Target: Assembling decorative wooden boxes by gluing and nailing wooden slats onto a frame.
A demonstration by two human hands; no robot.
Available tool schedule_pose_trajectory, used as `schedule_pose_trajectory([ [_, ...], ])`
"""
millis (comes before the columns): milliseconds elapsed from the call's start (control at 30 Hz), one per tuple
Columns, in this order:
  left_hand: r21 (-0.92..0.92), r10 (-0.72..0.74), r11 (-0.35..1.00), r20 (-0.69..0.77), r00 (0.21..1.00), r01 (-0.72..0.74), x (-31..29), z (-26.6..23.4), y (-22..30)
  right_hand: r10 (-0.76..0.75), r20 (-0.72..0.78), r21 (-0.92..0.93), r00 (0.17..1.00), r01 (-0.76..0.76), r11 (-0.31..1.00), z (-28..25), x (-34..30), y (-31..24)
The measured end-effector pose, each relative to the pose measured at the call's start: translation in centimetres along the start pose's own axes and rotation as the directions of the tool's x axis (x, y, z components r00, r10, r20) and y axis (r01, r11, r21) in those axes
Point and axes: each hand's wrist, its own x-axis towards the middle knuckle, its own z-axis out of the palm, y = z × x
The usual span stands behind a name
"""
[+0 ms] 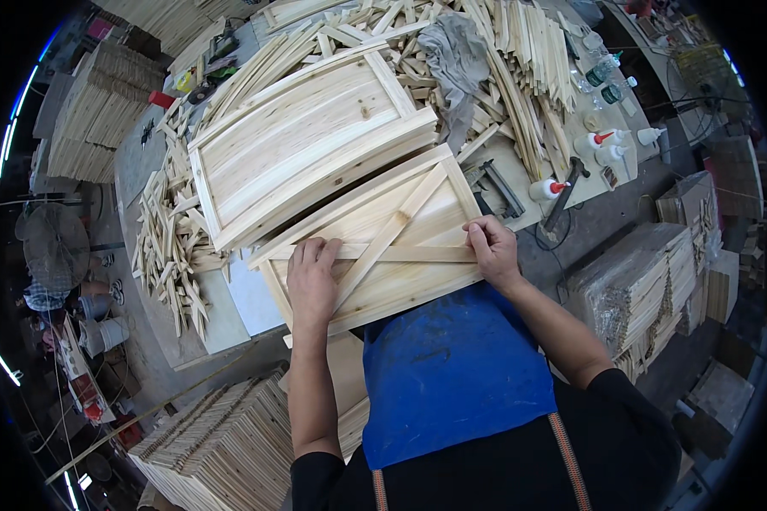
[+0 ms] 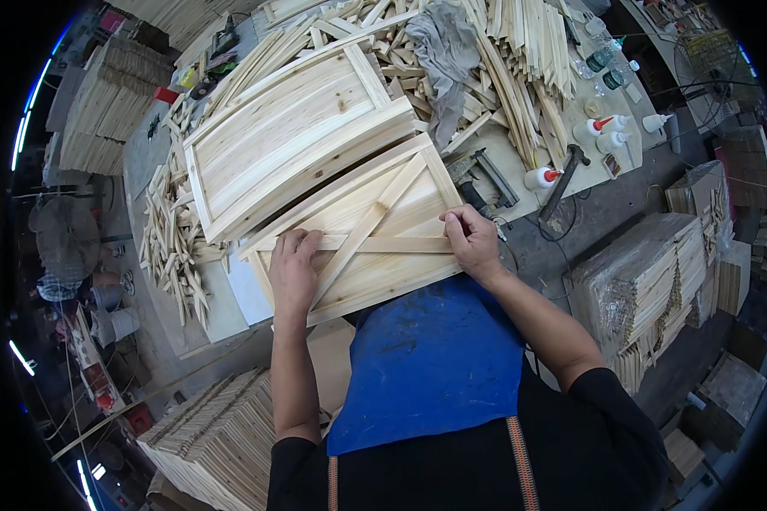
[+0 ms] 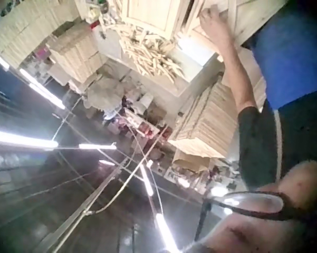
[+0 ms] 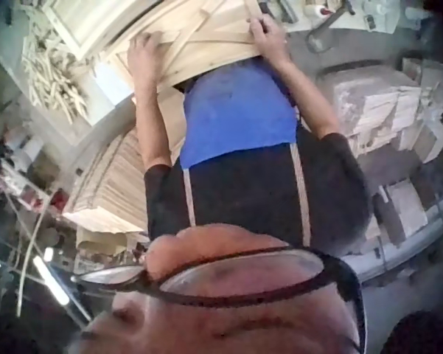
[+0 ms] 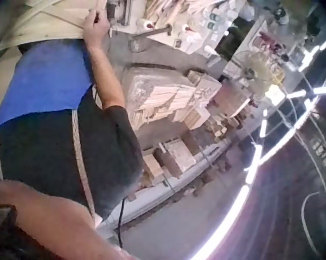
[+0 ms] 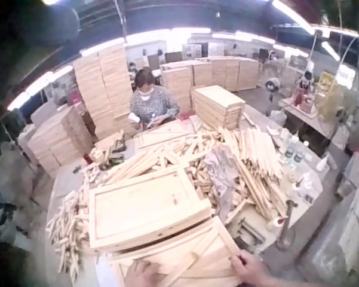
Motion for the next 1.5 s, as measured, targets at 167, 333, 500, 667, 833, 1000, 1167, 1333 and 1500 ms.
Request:
schedule_pose_trajectory([
  [167, -0.041, -0.021, 0.999, 0.004, 1.000, 0.022, -0.2, -0.3, 0.3, -0.006, 0.000, -0.020, 1.000, 0.006, 1.000, 0.0, 0.1, 0.2],
  [333, -0.155, -0.043, 0.988, -0.094, 0.995, 0.028, -0.9, 0.7, 1.0, -0.020, -0.007, -0.028, 1.000, 0.019, 0.999, -0.2, 0.2, 0.2],
  [500, -0.148, -0.067, 0.988, -0.156, 0.985, 0.043, -1.3, 2.2, 1.0, -0.010, -0.016, -0.002, 1.000, 0.010, 1.000, -0.1, 0.4, 0.4],
  [667, -0.181, -0.097, 0.981, -0.132, 0.987, 0.072, -1.2, 2.4, 0.6, 0.248, -0.135, 0.411, 0.959, -0.173, 0.895, -1.9, 0.6, 2.1],
  [833, -0.153, -0.075, 0.987, -0.156, 0.985, 0.051, -1.3, 2.7, 0.5, 0.220, -0.424, 0.134, 0.879, -0.179, 0.975, -6.4, 2.2, 11.6],
  [1000, -0.131, -0.069, 0.990, -0.166, 0.984, 0.047, -1.0, 2.9, 0.8, -0.059, -0.107, -0.685, 0.992, -0.031, 0.728, -4.6, 2.7, 16.6],
  [1167, -0.111, -0.086, 0.991, -0.162, 0.983, 0.069, -1.4, 2.7, 0.6, 0.251, 0.039, -0.812, 0.967, -0.116, 0.572, -1.6, 5.5, 17.1],
  [1333, -0.181, -0.126, 0.978, -0.140, 0.982, 0.100, -0.8, 2.6, 1.3, 0.205, 0.056, -0.831, 0.977, -0.068, 0.552, -1.9, 7.6, 21.4],
  [1500, -0.219, -0.137, 0.971, -0.170, 0.976, 0.098, -1.0, 1.9, 1.1, 0.133, 0.019, -0.731, 0.991, -0.077, 0.678, -4.8, 9.5, 18.1],
])
